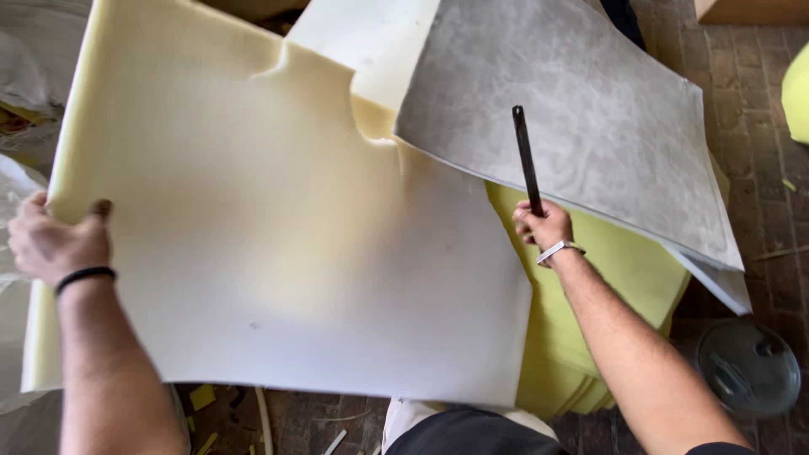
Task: The person cuts a piece of white foam, applies adhesive with a spray gun, and attaches a gray fabric layer. They repeat this process, smoothing the fabric and trimming excess material. The person handles foam sheets, fabric, and tools on a wooden workbench.
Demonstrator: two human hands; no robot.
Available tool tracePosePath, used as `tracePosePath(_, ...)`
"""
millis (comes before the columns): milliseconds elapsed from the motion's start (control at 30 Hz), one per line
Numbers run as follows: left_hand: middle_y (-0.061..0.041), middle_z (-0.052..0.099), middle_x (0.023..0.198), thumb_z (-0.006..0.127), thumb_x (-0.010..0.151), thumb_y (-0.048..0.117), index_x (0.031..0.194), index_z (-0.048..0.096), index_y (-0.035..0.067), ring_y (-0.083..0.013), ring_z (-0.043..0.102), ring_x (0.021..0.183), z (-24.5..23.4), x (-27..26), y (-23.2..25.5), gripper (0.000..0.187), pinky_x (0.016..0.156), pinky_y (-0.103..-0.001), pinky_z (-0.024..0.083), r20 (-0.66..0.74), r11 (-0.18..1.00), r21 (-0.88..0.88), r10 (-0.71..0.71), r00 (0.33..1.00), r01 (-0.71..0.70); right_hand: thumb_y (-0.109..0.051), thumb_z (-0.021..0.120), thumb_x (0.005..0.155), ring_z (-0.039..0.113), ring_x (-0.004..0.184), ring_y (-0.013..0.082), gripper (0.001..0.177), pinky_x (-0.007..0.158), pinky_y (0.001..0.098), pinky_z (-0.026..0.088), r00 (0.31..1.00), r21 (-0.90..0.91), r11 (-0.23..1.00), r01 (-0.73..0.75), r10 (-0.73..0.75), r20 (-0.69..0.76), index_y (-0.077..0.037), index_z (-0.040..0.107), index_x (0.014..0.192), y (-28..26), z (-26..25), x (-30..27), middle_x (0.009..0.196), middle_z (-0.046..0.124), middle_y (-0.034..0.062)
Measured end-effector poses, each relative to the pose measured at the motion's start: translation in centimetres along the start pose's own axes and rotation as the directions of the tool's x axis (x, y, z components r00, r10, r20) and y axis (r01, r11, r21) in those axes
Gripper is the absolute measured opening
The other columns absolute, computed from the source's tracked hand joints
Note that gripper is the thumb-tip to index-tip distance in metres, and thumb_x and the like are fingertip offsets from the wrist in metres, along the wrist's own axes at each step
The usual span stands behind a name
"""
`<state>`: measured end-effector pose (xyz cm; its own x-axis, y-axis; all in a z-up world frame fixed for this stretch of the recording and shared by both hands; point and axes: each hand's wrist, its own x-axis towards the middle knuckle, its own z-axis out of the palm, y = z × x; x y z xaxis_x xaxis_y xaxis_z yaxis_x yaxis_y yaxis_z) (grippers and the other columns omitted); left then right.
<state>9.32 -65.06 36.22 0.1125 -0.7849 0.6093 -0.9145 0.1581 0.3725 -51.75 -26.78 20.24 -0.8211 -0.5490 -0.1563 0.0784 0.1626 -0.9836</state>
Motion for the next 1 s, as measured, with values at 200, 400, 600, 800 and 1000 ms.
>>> tracePosePath(200,-0.029,0.061,0.138,0.088,0.080,0.021,0.135,0.059,-0.002,-0.0459,0.053,0.132,11.4,-15.4,10.5,0.066,0.116,-0.052,0.042,0.014,0.841,-0.259,0.495,0.869,-0.475,-0.015,0.068,0.093,0.053,0.055,0.0065,0.015,0.048,0.0228,0.044,0.995,0.171,0.981,-0.088,0.095,-0.030,-0.008,0.073,0.105,13.5,-3.4,-6.7,0.072,0.064,-0.0004)
tracePosePath(400,-0.017,0.050,0.149,0.079,0.082,0.023,0.132,0.061,0.015,-0.0357,0.037,0.145,12.0,-35.0,26.2,0.053,0.120,-0.053,0.027,0.461,0.674,-0.466,0.738,0.493,-0.573,-0.015,0.072,0.090,0.059,0.066,0.0092,0.025,0.060,0.0264,0.049,0.984,-0.011,0.996,-0.089,0.086,-0.154,-0.008,0.078,0.114,22.4,-6.9,-13.6,0.078,0.069,0.0018)
tracePosePath(600,-0.012,0.045,0.155,0.069,0.088,0.016,0.141,0.055,0.012,-0.0316,0.030,0.150,15.4,-42.5,35.3,0.056,0.124,-0.051,0.021,0.498,0.460,-0.593,0.854,0.148,-0.660,-0.018,0.077,0.088,0.071,0.075,0.0149,0.026,0.068,0.0283,0.056,0.992,-0.365,0.931,-0.023,-0.025,-0.126,-0.004,0.076,0.111,22.4,-7.4,-17.6,0.088,0.078,0.0074)
tracePosePath(800,-0.014,0.042,0.155,0.059,0.087,0.018,0.145,0.047,0.007,-0.0324,0.026,0.150,22.0,-43.4,44.1,0.061,0.121,-0.053,0.016,0.428,0.101,-0.376,0.901,-0.076,-0.921,-0.017,0.078,0.088,0.072,0.078,0.0179,0.026,0.066,0.0321,0.062,0.981,-0.438,0.898,0.041,-0.119,-0.153,-0.005,0.075,0.111,21.4,-4.7,-19.6,0.096,0.075,0.0083)
tracePosePath(1000,-0.014,0.059,0.143,0.060,0.097,0.021,0.131,0.066,0.008,-0.0306,0.044,0.143,21.8,-39.3,48.2,0.037,0.130,-0.053,0.008,0.670,-0.039,-0.272,0.710,-0.219,-0.961,-0.019,0.079,0.087,0.073,0.078,0.0200,0.029,0.068,0.0337,0.062,0.952,-0.428,0.900,0.080,-0.196,-0.236,-0.002,0.072,0.108,21.4,-1.1,-19.4,0.092,0.074,0.0101)
